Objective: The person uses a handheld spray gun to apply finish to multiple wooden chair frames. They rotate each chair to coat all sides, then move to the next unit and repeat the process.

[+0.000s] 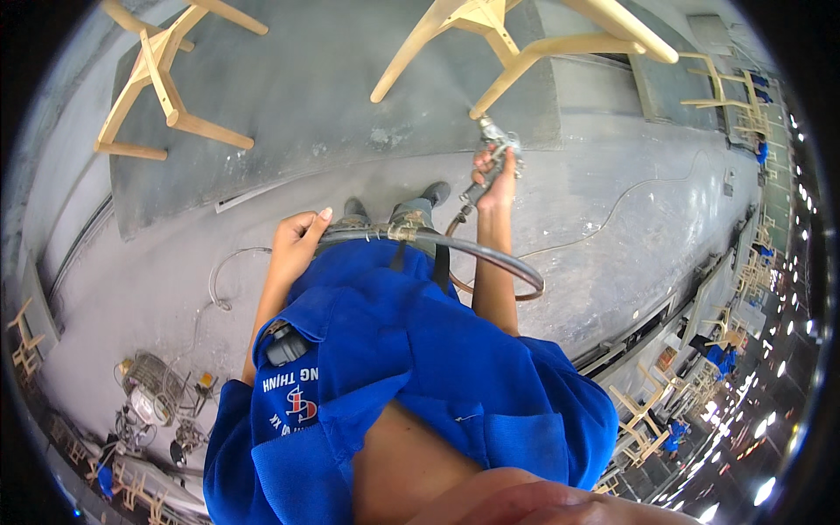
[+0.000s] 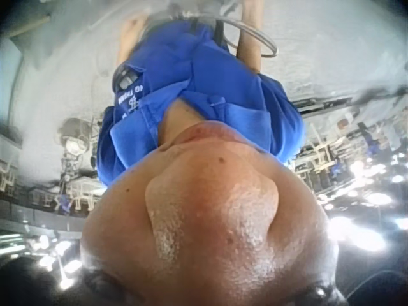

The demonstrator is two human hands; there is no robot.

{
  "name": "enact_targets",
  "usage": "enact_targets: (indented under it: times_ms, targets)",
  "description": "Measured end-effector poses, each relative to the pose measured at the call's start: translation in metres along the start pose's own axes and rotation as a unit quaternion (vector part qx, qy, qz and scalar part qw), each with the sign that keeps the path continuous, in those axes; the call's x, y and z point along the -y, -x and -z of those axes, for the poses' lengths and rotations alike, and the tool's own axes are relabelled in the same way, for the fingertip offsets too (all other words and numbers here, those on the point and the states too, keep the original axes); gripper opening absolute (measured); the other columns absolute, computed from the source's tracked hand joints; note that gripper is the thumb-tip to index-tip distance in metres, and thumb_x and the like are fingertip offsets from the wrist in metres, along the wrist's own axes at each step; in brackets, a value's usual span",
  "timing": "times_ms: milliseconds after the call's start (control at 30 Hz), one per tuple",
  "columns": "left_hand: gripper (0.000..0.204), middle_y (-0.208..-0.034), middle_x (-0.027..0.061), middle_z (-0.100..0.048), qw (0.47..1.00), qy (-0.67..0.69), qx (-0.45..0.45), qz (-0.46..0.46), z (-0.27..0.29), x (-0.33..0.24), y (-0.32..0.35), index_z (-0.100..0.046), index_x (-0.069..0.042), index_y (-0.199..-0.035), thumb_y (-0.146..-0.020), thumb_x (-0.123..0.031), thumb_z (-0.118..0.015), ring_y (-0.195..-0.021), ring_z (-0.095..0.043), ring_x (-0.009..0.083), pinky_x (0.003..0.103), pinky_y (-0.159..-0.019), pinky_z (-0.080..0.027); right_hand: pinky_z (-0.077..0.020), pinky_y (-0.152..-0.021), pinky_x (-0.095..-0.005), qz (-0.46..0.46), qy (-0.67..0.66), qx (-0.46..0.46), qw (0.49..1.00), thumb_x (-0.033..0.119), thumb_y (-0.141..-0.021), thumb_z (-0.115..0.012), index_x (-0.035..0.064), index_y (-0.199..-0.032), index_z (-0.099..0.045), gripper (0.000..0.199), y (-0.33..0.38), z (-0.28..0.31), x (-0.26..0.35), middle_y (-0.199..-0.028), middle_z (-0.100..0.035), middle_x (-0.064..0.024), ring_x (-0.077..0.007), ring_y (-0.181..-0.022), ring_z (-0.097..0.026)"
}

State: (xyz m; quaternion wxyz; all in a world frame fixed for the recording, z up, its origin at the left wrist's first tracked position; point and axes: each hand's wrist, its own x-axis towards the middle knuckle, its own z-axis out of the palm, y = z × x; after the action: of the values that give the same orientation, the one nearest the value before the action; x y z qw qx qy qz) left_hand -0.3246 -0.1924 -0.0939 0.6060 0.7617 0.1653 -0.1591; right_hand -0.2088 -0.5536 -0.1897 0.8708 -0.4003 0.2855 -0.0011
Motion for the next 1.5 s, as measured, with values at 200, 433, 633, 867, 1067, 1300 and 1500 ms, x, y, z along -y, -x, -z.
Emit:
enact_targets:
  times_ms: [200,433,633,867,1067,1300,1500]
  targets:
    - [0.055,-0.057,-0.0078,-0.036,0.995,0.036,0.066,-0.060,0.003,0.004,-0.018,-0.043,-0.008,-0.060,-0.100,-0.039,-0.063,-0.057,-0.031,0.0038,0.029,-0.050,-0.025,-0.0326,-0.042,-0.0214,0.143,-0.041,0.038,0.988,0.046,-0.103,-0.050,0.0028,-0.114,-0.057,0.045,0.105,-0.037,0.092,-0.079,-0.051,-0.0035,-0.0126,-0.070,-0.047]
    - [0.054,-0.057,-0.0087,-0.037,0.984,0.117,0.093,-0.094,0.001,0.003,-0.033,-0.047,-0.010,-0.060,-0.100,-0.043,-0.062,-0.055,-0.033,0.0036,0.028,-0.049,-0.024,-0.0376,-0.041,-0.0204,0.270,0.161,0.121,0.942,0.046,-0.104,-0.045,-0.0018,-0.128,-0.049,0.054,0.188,-0.119,0.161,-0.081,-0.052,-0.0126,-0.0243,-0.077,-0.056]
    - [0.050,-0.059,-0.0085,-0.043,0.984,0.152,0.065,-0.060,-0.016,-0.005,-0.032,-0.061,-0.008,-0.070,-0.098,-0.049,-0.062,-0.055,-0.040,0.0039,0.023,-0.049,-0.034,-0.0351,-0.042,-0.0206,0.336,0.342,0.170,0.861,0.033,-0.101,-0.057,-0.0052,-0.114,-0.059,0.041,0.201,-0.244,0.210,-0.075,-0.059,-0.0094,-0.0175,-0.067,-0.062]
    - [0.048,-0.058,-0.0085,-0.043,0.977,0.193,0.059,-0.062,-0.021,-0.003,-0.038,-0.061,-0.009,-0.070,-0.098,-0.048,-0.062,-0.055,-0.041,0.0036,0.024,-0.048,-0.030,-0.0341,-0.044,-0.0202,0.371,0.464,-0.015,0.805,0.028,-0.097,-0.066,0.0042,-0.106,-0.067,0.025,0.211,-0.235,0.256,-0.073,-0.063,-0.0015,-0.0088,-0.061,-0.061]
    - [0.050,-0.057,-0.0059,-0.044,0.979,0.145,0.126,-0.062,-0.048,0.031,-0.071,-0.061,-0.007,-0.070,-0.099,-0.048,-0.059,-0.054,-0.041,0.0052,0.026,-0.049,-0.031,-0.0317,-0.044,-0.0208,0.394,0.457,-0.160,0.781,0.027,-0.096,-0.067,0.0079,-0.102,-0.066,0.020,0.226,-0.165,0.308,-0.072,-0.063,-0.0011,-0.0099,-0.061,-0.062]
    - [0.045,-0.072,0.0008,-0.060,0.897,-0.202,0.323,-0.226,-0.073,0.018,-0.158,-0.066,-0.003,-0.082,-0.099,-0.044,-0.063,-0.070,-0.058,0.0127,0.032,-0.064,-0.047,-0.0307,-0.045,-0.0202,0.453,0.385,-0.251,0.764,0.029,-0.097,-0.065,0.0079,-0.104,-0.067,0.022,0.241,-0.087,0.314,-0.072,-0.063,0.0001,-0.0070,-0.058,-0.058]
    - [0.068,-0.153,0.0199,-0.043,0.913,0.109,-0.040,-0.391,-0.060,-0.204,-0.270,-0.037,0.002,-0.151,-0.102,-0.041,-0.057,-0.142,-0.041,0.0277,0.038,-0.115,-0.035,-0.0462,-0.060,-0.0247,0.280,0.386,-0.158,0.865,0.044,-0.103,-0.054,0.0019,-0.126,-0.065,0.049,0.233,-0.006,0.202,-0.088,-0.071,-0.0055,-0.0115,-0.077,-0.064]
